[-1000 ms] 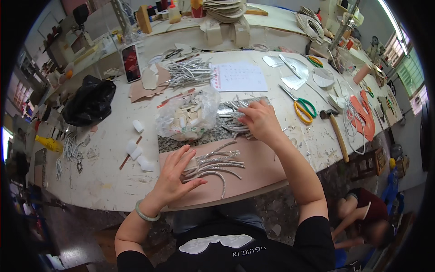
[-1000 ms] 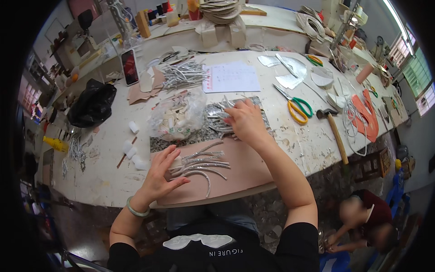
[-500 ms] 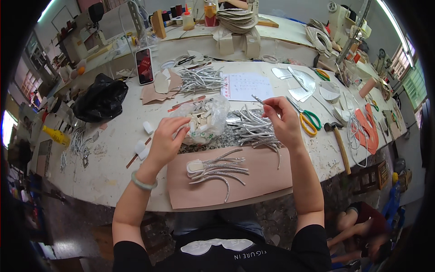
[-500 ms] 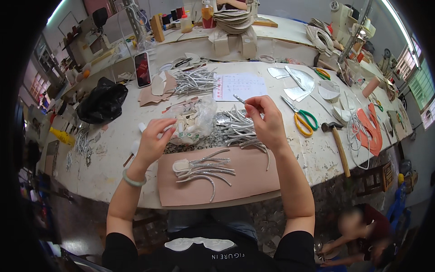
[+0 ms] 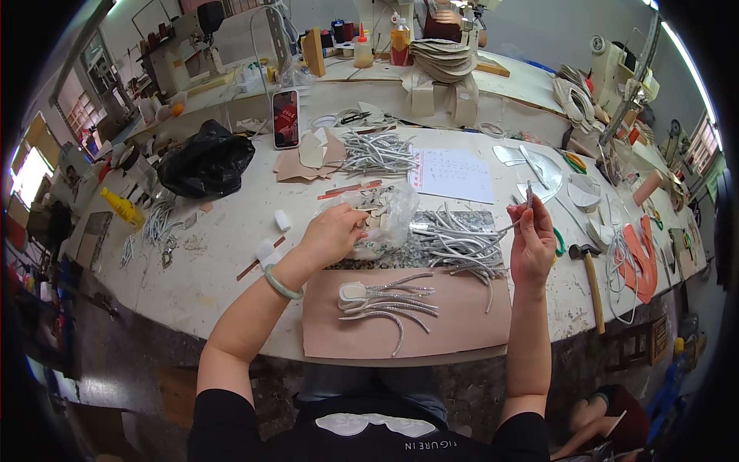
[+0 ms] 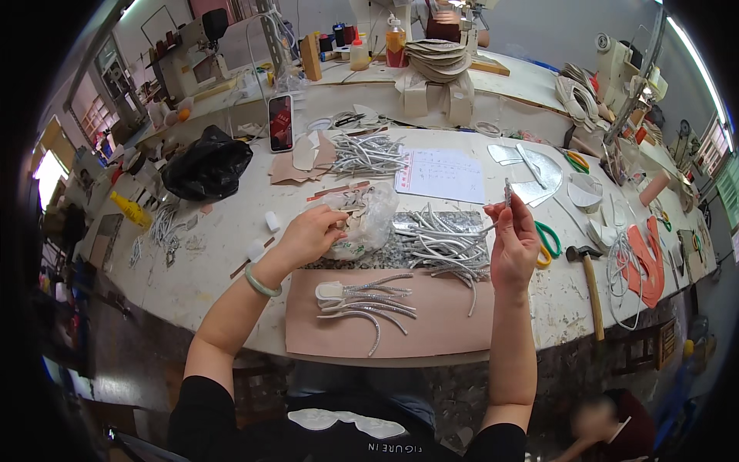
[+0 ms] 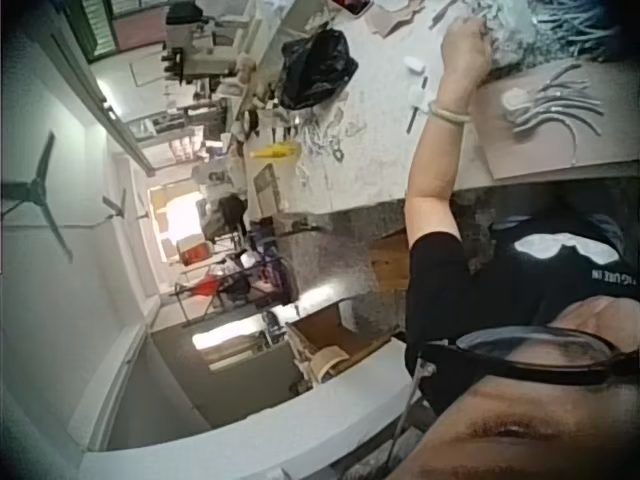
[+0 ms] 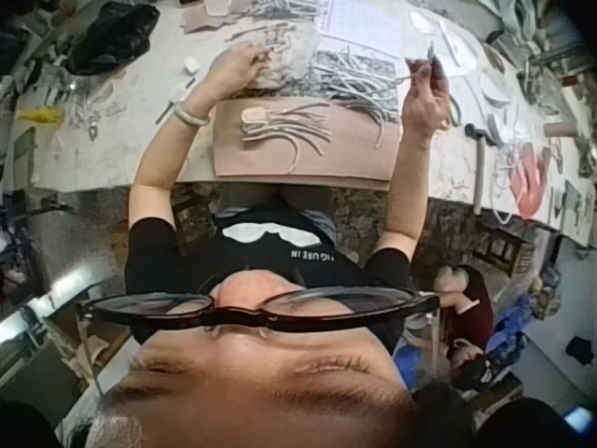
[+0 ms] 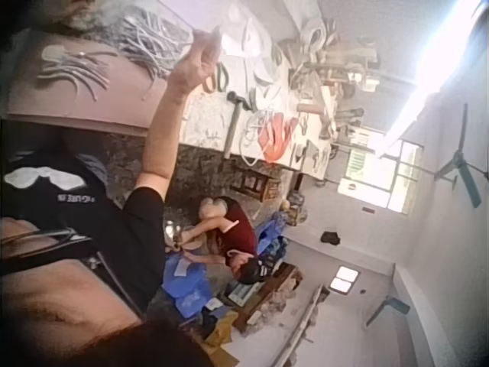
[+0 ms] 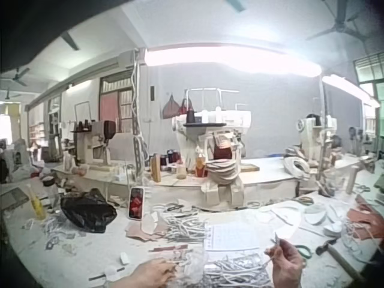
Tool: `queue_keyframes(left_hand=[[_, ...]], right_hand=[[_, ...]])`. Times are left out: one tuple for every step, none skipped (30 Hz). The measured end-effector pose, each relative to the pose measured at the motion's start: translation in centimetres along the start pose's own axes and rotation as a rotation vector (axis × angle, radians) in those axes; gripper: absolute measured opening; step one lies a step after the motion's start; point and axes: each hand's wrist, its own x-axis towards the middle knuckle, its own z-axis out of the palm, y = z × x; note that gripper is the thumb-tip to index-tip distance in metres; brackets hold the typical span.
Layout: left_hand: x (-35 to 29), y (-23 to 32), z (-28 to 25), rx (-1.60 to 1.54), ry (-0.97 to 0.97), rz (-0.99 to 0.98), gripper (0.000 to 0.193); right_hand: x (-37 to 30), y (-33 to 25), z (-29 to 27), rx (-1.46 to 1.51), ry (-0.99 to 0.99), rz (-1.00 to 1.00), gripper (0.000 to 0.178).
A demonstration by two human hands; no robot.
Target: The person assembles small decorative items by attaching silver beaded strips to white foam pieces. They pick up a foam piece, apply adhesive, and press a beaded strip onto it, repeating the process for multiple units. The finished items are placed on a pink mat on the table.
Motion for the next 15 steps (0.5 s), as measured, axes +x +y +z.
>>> queue_keyframes(left_hand=[[0.0,0.4,-0.3,-0.025,0.007,-0.028,0.025],[0.0,0.6,-0.5,-0.049,0.013,-0.055,0.023],[0.1,0.7,-0.8,-0.085,0.048,-0.055,0.021],[0.3,0.6,-1.1,-0.121,0.081,-0.053,0.019],[0.4,0.5,-1.4,-0.158,0.112,-0.048,0.017],[0.3,0.3,-1.6,-0.194,0.189,-0.044,0.016],[0.4,0.3,-1.6,-0.243,0.259,-0.027,0.015],[0.7,0.4,-1.7,-0.294,0.326,-0.009,0.014],[0.5,1.3,-2.3,-0.417,0.316,-0.149,0.013],[0.4,1.4,-2.2,-0.539,0.297,-0.165,0.013],[0.5,1.7,-1.9,-0.660,0.277,-0.184,0.013],[0.9,3.4,-1.4,-0.649,0.236,-0.071,0.012],[1.2,5.6,-1.1,-0.627,0.203,0.040,0.011],[1.6,7.7,-0.3,-0.605,0.174,0.150,0.011],[2.4,9.0,0.5,-0.343,0.166,0.428,0.003]], right_hand=[[-0.1,0.0,0.1,0.028,-0.017,0.009,0.025],[-0.1,0.0,0.1,0.062,-0.027,0.011,0.024],[0.0,0.0,0.2,0.098,-0.036,0.012,0.022],[0.2,-0.1,0.2,0.132,-0.043,0.012,0.021],[0.3,0.0,0.2,0.172,-0.024,0.025,0.019],[0.5,0.3,-0.1,0.208,-0.001,0.040,0.018],[0.7,0.2,-0.7,0.233,0.032,0.043,0.016],[1.0,0.6,-0.9,0.240,0.021,0.032,0.014],[1.1,0.9,-1.1,0.250,0.021,0.040,0.015],[1.0,1.1,-0.7,0.241,0.050,0.047,0.016],[1.0,1.3,-0.6,0.219,0.055,0.064,0.016],[0.9,1.4,-0.6,0.232,0.063,0.071,0.016],[0.9,1.4,-0.5,0.244,0.078,0.087,0.016],[0.8,1.4,-0.7,0.242,0.084,0.095,0.017],[0.8,1.5,-0.7,0.246,0.079,0.109,0.017]])
